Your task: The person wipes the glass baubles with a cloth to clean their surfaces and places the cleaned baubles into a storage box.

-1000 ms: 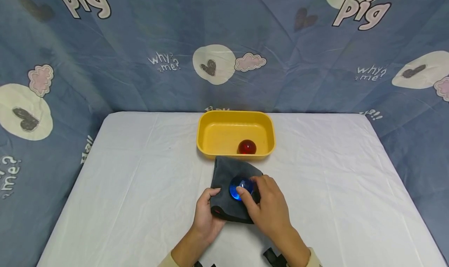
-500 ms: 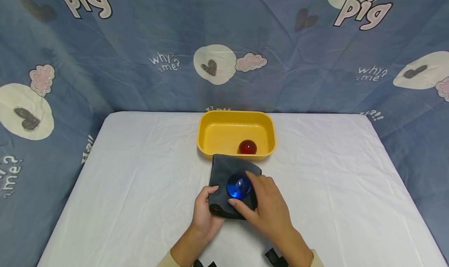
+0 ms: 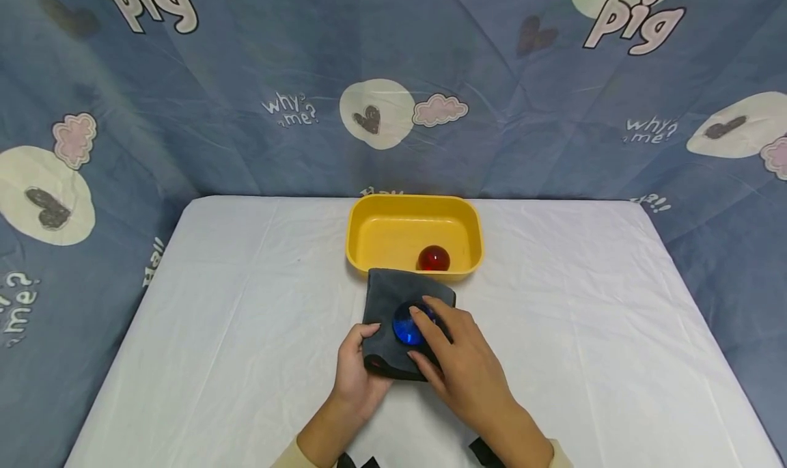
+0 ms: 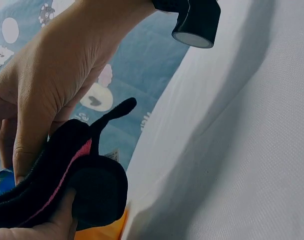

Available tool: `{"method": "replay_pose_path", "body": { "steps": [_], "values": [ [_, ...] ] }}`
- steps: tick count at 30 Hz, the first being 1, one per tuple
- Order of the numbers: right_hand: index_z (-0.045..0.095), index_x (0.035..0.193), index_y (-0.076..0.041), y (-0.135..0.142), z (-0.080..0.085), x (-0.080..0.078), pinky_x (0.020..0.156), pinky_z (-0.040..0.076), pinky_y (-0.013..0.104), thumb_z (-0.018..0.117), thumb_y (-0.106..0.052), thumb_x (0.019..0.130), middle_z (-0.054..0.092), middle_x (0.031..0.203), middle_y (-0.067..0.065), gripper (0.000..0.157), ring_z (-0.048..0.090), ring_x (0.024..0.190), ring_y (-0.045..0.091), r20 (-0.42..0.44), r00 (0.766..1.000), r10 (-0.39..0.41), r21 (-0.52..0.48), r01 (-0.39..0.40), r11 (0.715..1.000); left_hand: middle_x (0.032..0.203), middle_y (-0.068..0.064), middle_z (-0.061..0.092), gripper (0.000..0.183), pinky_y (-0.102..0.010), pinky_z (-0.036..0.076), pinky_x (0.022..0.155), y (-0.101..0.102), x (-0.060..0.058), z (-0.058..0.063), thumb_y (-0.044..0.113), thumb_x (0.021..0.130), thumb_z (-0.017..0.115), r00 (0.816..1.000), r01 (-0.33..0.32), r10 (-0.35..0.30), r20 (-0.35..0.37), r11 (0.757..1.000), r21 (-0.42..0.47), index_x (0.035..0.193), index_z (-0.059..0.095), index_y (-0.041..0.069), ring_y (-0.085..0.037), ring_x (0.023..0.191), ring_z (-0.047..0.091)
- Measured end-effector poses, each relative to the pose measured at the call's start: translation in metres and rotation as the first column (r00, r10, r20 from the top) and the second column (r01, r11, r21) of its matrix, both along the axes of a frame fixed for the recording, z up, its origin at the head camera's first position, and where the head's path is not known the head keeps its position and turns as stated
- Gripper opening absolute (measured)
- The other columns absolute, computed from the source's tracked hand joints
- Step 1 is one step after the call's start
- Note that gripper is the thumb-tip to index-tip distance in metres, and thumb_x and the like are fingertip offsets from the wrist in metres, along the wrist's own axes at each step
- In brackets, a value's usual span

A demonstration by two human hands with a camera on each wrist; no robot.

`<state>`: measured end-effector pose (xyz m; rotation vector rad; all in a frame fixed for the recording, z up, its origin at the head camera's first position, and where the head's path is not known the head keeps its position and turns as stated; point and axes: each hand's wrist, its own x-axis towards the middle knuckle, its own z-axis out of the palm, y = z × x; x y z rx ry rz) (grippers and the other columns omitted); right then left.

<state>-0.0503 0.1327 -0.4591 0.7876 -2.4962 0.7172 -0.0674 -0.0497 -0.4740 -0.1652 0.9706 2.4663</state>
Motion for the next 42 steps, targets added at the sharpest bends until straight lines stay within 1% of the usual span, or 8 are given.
{"method": "replay_pose_path", "body": {
  "steps": [10,16,24,32,34,36,39,42],
  "values": [
    [0.054,0.148,-0.003,-0.003,-0.004,-0.003,0.100,0.053,0.045,0.081,-0.027,0.094,0.057,0.140,0.015,0.064,0.058,0.121,0.030,0.031,0.998,-0.046,-0.039,0.047,0.998,0.160,-0.015,0.030,0.063,-0.037,0.037,0.116,-0.001,0.002,-0.001,0.022,0.102,0.020,1.000,-0.004,0.004,0.000,1.000,-0.015,0.162,0.014,0.003,-0.024,0.145,0.036],
    [0.060,0.133,0.001,-0.007,-0.007,-0.007,0.098,0.054,0.044,0.089,-0.028,0.085,0.063,0.124,0.015,0.063,0.062,0.114,0.028,0.075,0.992,-0.106,-0.110,0.114,0.987,0.160,-0.015,0.029,0.063,-0.036,0.036,0.116,-0.001,0.003,-0.002,0.022,0.103,0.021,1.000,-0.015,0.015,0.012,1.000,-0.021,0.163,0.012,0.004,-0.024,0.146,0.033],
    [0.068,0.119,-0.002,-0.007,-0.006,-0.012,0.089,0.056,0.044,0.080,-0.047,0.090,0.069,0.109,0.010,0.054,0.062,0.102,0.024,0.172,0.969,-0.176,-0.128,0.199,0.971,0.153,-0.011,0.038,0.062,-0.036,0.039,0.113,-0.002,0.004,-0.004,0.021,0.102,0.021,1.000,-0.019,0.020,0.019,1.000,-0.020,0.161,0.017,0.003,-0.019,0.138,0.043],
    [0.073,0.115,-0.003,-0.008,-0.008,-0.012,0.080,0.056,0.036,0.076,-0.040,0.095,0.067,0.100,0.001,0.042,0.058,0.095,0.014,0.329,0.932,-0.153,-0.224,0.235,0.946,0.147,-0.009,0.042,0.060,-0.037,0.042,0.112,-0.003,0.005,-0.004,0.022,0.102,0.021,0.999,-0.032,0.032,0.023,0.999,-0.024,0.158,0.019,0.003,-0.019,0.134,0.046],
    [0.073,0.116,-0.003,-0.007,-0.009,-0.011,0.074,0.054,0.033,0.075,-0.037,0.096,0.065,0.095,-0.001,0.039,0.057,0.089,0.012,0.390,0.912,-0.130,-0.268,0.248,0.931,0.146,-0.009,0.043,0.059,-0.037,0.042,0.112,-0.003,0.005,-0.004,0.022,0.102,0.021,0.999,-0.030,0.030,0.021,0.999,-0.028,0.158,0.020,0.003,-0.019,0.134,0.047],
    [0.074,0.116,-0.004,-0.004,-0.009,-0.011,0.071,0.053,0.030,0.073,-0.034,0.098,0.063,0.093,-0.004,0.035,0.058,0.085,0.011,0.475,0.874,-0.101,-0.320,0.279,0.906,0.146,-0.008,0.042,0.058,-0.037,0.041,0.112,-0.004,0.005,-0.004,0.022,0.102,0.021,0.999,-0.027,0.027,0.019,0.999,-0.028,0.158,0.020,0.004,-0.019,0.134,0.046],
    [0.075,0.113,-0.007,0.002,-0.007,-0.013,0.068,0.052,0.028,0.069,-0.032,0.101,0.065,0.089,-0.003,0.029,0.060,0.080,0.014,0.610,0.791,-0.049,-0.386,0.351,0.853,0.146,-0.007,0.041,0.058,-0.036,0.041,0.111,-0.005,0.006,-0.005,0.022,0.102,0.021,0.999,-0.031,0.032,0.028,0.999,-0.020,0.158,0.019,0.005,-0.018,0.132,0.046],
    [0.075,0.110,-0.006,0.007,-0.004,-0.017,0.067,0.050,0.027,0.064,-0.034,0.104,0.065,0.084,0.003,0.031,0.060,0.078,0.018,0.717,0.697,0.016,-0.442,0.436,0.784,0.148,-0.006,0.038,0.060,-0.035,0.040,0.111,-0.008,0.007,-0.005,0.022,0.102,0.022,0.999,-0.040,0.040,0.037,0.999,-0.005,0.159,0.017,0.006,-0.018,0.132,0.045]
  ]
}}
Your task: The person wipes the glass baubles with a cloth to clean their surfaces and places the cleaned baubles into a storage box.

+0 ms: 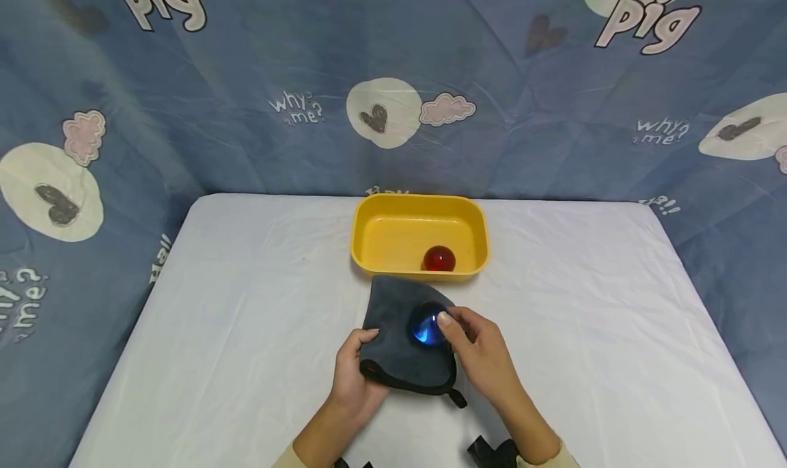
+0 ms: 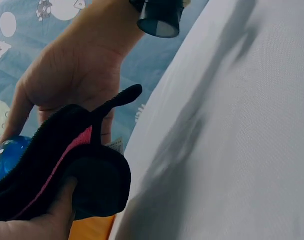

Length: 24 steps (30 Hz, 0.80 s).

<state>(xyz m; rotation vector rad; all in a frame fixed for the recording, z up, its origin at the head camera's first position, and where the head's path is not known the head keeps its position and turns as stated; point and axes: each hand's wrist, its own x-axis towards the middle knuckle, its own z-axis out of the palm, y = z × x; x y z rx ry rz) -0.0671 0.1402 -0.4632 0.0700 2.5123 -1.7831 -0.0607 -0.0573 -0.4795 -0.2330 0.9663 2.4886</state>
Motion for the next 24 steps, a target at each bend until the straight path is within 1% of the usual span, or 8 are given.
{"method": "replay_pose_path", "body": {
  "steps": [3,7,10,15,17,19,21,24],
  "values": [
    [0.072,0.112,0.001,0.004,0.004,-0.005,0.068,0.052,0.027,0.059,-0.033,0.107,0.066,0.083,0.011,0.037,0.061,0.078,0.021,0.087,0.996,0.001,-0.182,0.015,0.983,0.152,-0.007,0.033,0.062,-0.035,0.038,0.112,-0.003,0.000,0.000,0.021,0.102,0.022,1.000,-0.004,0.005,-0.012,1.000,0.012,0.162,0.013,0.007,-0.020,0.135,0.042],
    [0.066,0.123,0.009,0.005,0.007,-0.014,0.080,0.059,0.030,0.052,-0.033,0.111,0.073,0.097,0.021,0.046,0.070,0.086,0.024,0.114,0.991,0.076,-0.392,-0.026,0.920,0.155,-0.009,0.029,0.063,-0.036,0.036,0.114,-0.007,0.000,0.002,0.022,0.102,0.020,1.000,-0.012,0.012,-0.028,1.000,0.022,0.162,0.010,0.007,-0.022,0.138,0.039],
    [0.063,0.128,0.010,0.003,0.010,-0.025,0.085,0.060,0.035,0.051,-0.036,0.111,0.074,0.107,0.023,0.050,0.073,0.090,0.026,0.099,0.988,0.115,-0.453,-0.059,0.890,0.157,-0.010,0.027,0.063,-0.036,0.035,0.115,-0.010,0.000,0.003,0.022,0.102,0.021,0.999,-0.017,0.018,-0.037,1.000,0.025,0.163,0.010,0.008,-0.023,0.140,0.037],
    [0.063,0.128,0.011,-0.001,0.018,-0.042,0.090,0.059,0.041,0.054,-0.035,0.110,0.071,0.117,0.022,0.051,0.075,0.096,0.029,0.078,0.992,0.097,-0.498,-0.045,0.866,0.160,-0.011,0.025,0.065,-0.036,0.034,0.116,-0.014,-0.001,0.004,0.023,0.102,0.023,0.999,-0.026,0.026,-0.031,0.999,0.022,0.164,0.008,0.009,-0.023,0.141,0.037],
    [0.064,0.128,0.011,-0.001,0.020,-0.047,0.091,0.059,0.042,0.056,-0.036,0.109,0.070,0.120,0.023,0.051,0.075,0.098,0.030,0.073,0.994,0.076,-0.498,-0.030,0.867,0.159,-0.010,0.026,0.065,-0.036,0.035,0.115,-0.015,-0.001,0.004,0.023,0.102,0.023,0.999,-0.027,0.028,-0.025,0.999,0.023,0.164,0.008,0.009,-0.022,0.140,0.038],
    [0.064,0.130,0.010,-0.002,0.023,-0.052,0.092,0.058,0.040,0.058,-0.037,0.108,0.070,0.123,0.022,0.052,0.074,0.102,0.030,0.066,0.997,0.051,-0.471,-0.014,0.882,0.157,-0.010,0.027,0.065,-0.036,0.035,0.114,-0.016,0.000,0.004,0.023,0.102,0.022,0.999,-0.028,0.029,-0.025,0.999,0.027,0.164,0.009,0.008,-0.022,0.139,0.039],
    [0.064,0.131,0.008,-0.002,0.025,-0.057,0.092,0.058,0.037,0.061,-0.040,0.106,0.070,0.123,0.021,0.053,0.074,0.103,0.029,0.057,0.998,0.018,-0.412,0.007,0.911,0.156,-0.009,0.028,0.064,-0.036,0.036,0.114,-0.016,0.000,0.005,0.023,0.102,0.022,0.999,-0.029,0.030,-0.027,0.999,0.035,0.163,0.009,0.008,-0.021,0.138,0.040],
    [0.065,0.133,0.005,-0.003,0.027,-0.063,0.093,0.057,0.032,0.064,-0.043,0.104,0.072,0.121,0.019,0.056,0.074,0.104,0.028,0.029,0.999,-0.031,-0.266,0.037,0.963,0.154,-0.007,0.030,0.063,-0.036,0.036,0.114,-0.017,0.002,0.005,0.023,0.102,0.021,0.999,-0.027,0.028,-0.029,0.999,0.033,0.162,0.010,0.007,-0.021,0.137,0.040]
  ]
}}
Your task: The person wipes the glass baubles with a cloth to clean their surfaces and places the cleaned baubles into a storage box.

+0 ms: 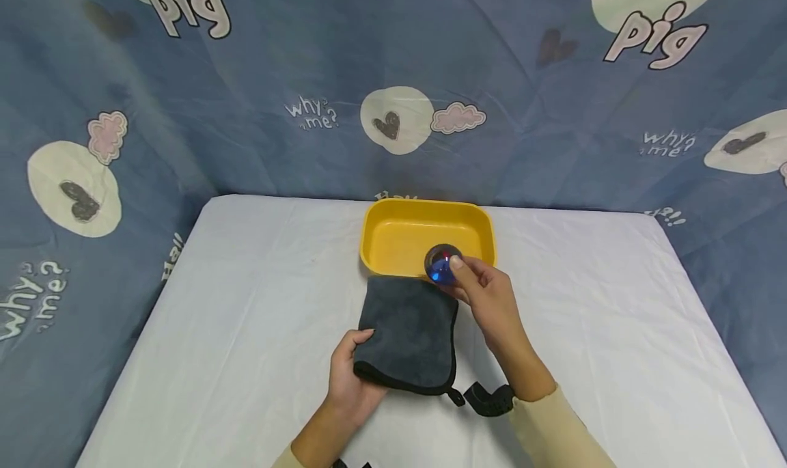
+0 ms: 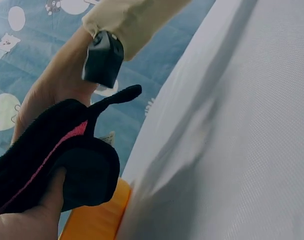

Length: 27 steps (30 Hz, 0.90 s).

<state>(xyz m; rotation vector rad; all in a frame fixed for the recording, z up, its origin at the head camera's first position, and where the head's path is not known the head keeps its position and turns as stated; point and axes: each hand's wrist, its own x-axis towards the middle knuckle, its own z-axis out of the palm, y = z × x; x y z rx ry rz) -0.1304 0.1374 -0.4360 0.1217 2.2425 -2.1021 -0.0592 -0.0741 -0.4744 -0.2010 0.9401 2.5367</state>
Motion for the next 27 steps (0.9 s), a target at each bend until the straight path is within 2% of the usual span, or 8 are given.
{"method": "replay_pose_path", "body": {
  "steps": [3,6,11,14,17,19,23,27],
  "values": [
    [0.066,0.135,0.002,0.000,-0.002,-0.005,0.094,0.057,0.034,0.066,-0.044,0.103,0.074,0.118,0.017,0.057,0.074,0.102,0.028,-0.062,0.997,-0.036,0.167,0.046,0.985,0.152,-0.007,0.030,0.062,-0.035,0.036,0.113,0.000,0.001,0.000,0.024,0.103,0.021,1.000,0.007,-0.007,-0.001,1.000,-0.009,0.161,0.010,0.007,-0.020,0.136,0.040],
    [0.067,0.134,0.000,-0.001,-0.006,-0.011,0.092,0.058,0.039,0.069,-0.042,0.101,0.074,0.117,0.015,0.053,0.073,0.103,0.027,-0.180,0.983,-0.038,0.298,0.091,0.950,0.152,-0.008,0.030,0.062,-0.035,0.036,0.113,0.000,0.000,0.000,0.024,0.102,0.021,1.000,0.003,-0.003,-0.002,1.000,-0.007,0.161,0.011,0.007,-0.021,0.136,0.040],
    [0.067,0.133,-0.002,-0.001,-0.014,-0.023,0.090,0.059,0.043,0.076,-0.034,0.098,0.073,0.120,0.013,0.049,0.073,0.106,0.028,-0.357,0.933,0.052,0.403,0.104,0.909,0.153,-0.008,0.030,0.062,-0.036,0.036,0.114,-0.001,-0.001,-0.001,0.023,0.102,0.021,1.000,-0.003,0.003,0.001,1.000,-0.006,0.161,0.011,0.007,-0.021,0.137,0.040],
    [0.066,0.133,-0.004,-0.001,-0.015,-0.032,0.084,0.061,0.041,0.079,-0.034,0.095,0.074,0.109,0.010,0.049,0.074,0.095,0.025,-0.408,0.905,0.118,0.481,0.103,0.871,0.154,-0.008,0.029,0.062,-0.036,0.036,0.114,-0.001,-0.001,-0.001,0.023,0.102,0.022,1.000,-0.002,0.002,0.001,1.000,-0.004,0.161,0.010,0.007,-0.021,0.138,0.039],
    [0.065,0.134,-0.006,-0.003,-0.015,-0.041,0.072,0.058,0.038,0.078,-0.037,0.095,0.071,0.098,0.007,0.052,0.066,0.080,0.021,-0.409,0.893,0.190,0.568,0.086,0.818,0.156,-0.009,0.026,0.063,-0.036,0.035,0.114,-0.002,0.000,0.000,0.024,0.102,0.022,1.000,-0.003,0.003,-0.006,1.000,-0.004,0.162,0.009,0.008,-0.021,0.139,0.037],
    [0.063,0.136,-0.006,-0.004,-0.015,-0.046,0.069,0.054,0.038,0.077,-0.039,0.096,0.070,0.096,0.006,0.054,0.059,0.075,0.021,-0.391,0.890,0.235,0.618,0.064,0.784,0.157,-0.009,0.025,0.063,-0.036,0.035,0.114,-0.002,0.000,0.000,0.024,0.103,0.021,1.000,-0.003,0.003,-0.011,1.000,-0.008,0.162,0.008,0.008,-0.021,0.139,0.037],
    [0.060,0.143,-0.002,-0.004,-0.016,-0.054,0.077,0.057,0.043,0.077,-0.040,0.096,0.072,0.105,0.011,0.062,0.060,0.078,0.023,-0.340,0.891,0.299,0.685,0.017,0.728,0.157,-0.009,0.025,0.063,-0.036,0.035,0.114,-0.003,0.000,0.001,0.024,0.103,0.021,1.000,-0.007,0.007,-0.011,1.000,-0.013,0.162,0.008,0.008,-0.021,0.139,0.037],
    [0.058,0.146,0.000,-0.003,-0.019,-0.058,0.075,0.057,0.043,0.076,-0.041,0.096,0.071,0.095,0.012,0.066,0.060,0.076,0.025,-0.286,0.898,0.335,0.724,-0.026,0.689,0.157,-0.009,0.025,0.063,-0.035,0.036,0.114,-0.002,0.000,0.001,0.024,0.103,0.021,1.000,-0.007,0.007,-0.002,1.000,-0.015,0.162,0.007,0.007,-0.020,0.140,0.037]
  ]
}}
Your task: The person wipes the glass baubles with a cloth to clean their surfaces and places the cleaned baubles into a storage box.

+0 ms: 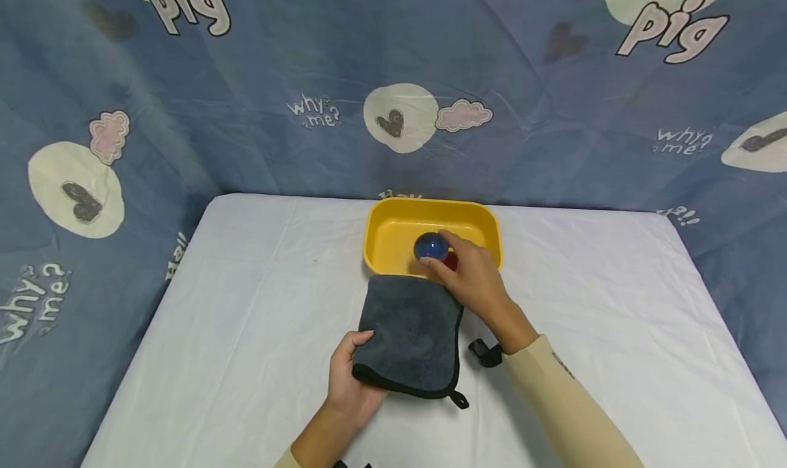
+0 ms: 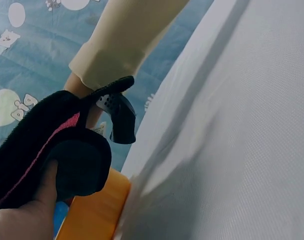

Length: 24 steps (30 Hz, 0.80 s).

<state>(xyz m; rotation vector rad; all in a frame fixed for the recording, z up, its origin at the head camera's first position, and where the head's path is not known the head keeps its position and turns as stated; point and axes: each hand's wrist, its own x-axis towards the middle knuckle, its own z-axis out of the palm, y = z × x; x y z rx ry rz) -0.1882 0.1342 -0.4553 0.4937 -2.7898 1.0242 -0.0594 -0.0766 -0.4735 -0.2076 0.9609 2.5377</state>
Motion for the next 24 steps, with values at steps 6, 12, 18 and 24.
{"method": "replay_pose_path", "body": {
  "steps": [6,12,18,24],
  "values": [
    [0.055,0.149,-0.004,-0.002,-0.003,-0.005,0.073,0.055,0.039,0.078,-0.039,0.095,0.070,0.098,0.010,0.069,0.058,0.078,0.023,0.063,0.998,0.018,0.064,-0.022,0.998,0.156,-0.009,0.026,0.064,-0.035,0.036,0.114,-0.001,0.000,-0.002,0.022,0.101,0.020,1.000,0.007,-0.007,0.008,1.000,0.006,0.161,0.008,0.006,-0.020,0.138,0.038],
    [0.058,0.146,-0.009,-0.004,-0.006,-0.010,0.071,0.052,0.037,0.079,-0.039,0.094,0.065,0.088,0.004,0.064,0.057,0.075,0.021,0.097,0.994,0.053,0.100,-0.063,0.993,0.154,-0.008,0.030,0.064,-0.036,0.035,0.114,-0.002,0.000,-0.004,0.023,0.100,0.021,1.000,0.000,0.000,0.018,1.000,0.013,0.161,0.012,0.006,-0.021,0.138,0.038],
    [0.060,0.143,-0.012,-0.007,-0.004,-0.015,0.068,0.052,0.035,0.079,-0.041,0.094,0.064,0.081,0.000,0.060,0.057,0.070,0.018,0.125,0.989,0.078,0.118,-0.093,0.989,0.157,-0.008,0.029,0.065,-0.036,0.034,0.115,-0.004,0.001,-0.005,0.023,0.101,0.022,1.000,-0.003,0.003,0.020,1.000,0.019,0.162,0.011,0.008,-0.020,0.140,0.037],
    [0.065,0.136,-0.013,-0.008,-0.001,-0.021,0.065,0.053,0.036,0.079,-0.042,0.094,0.066,0.079,-0.003,0.053,0.059,0.067,0.015,0.169,0.980,0.108,0.141,-0.132,0.981,0.155,-0.007,0.032,0.064,-0.036,0.035,0.114,-0.003,0.001,-0.006,0.024,0.100,0.023,1.000,-0.003,0.003,0.027,1.000,0.020,0.161,0.013,0.007,-0.020,0.138,0.039]
  ]
}}
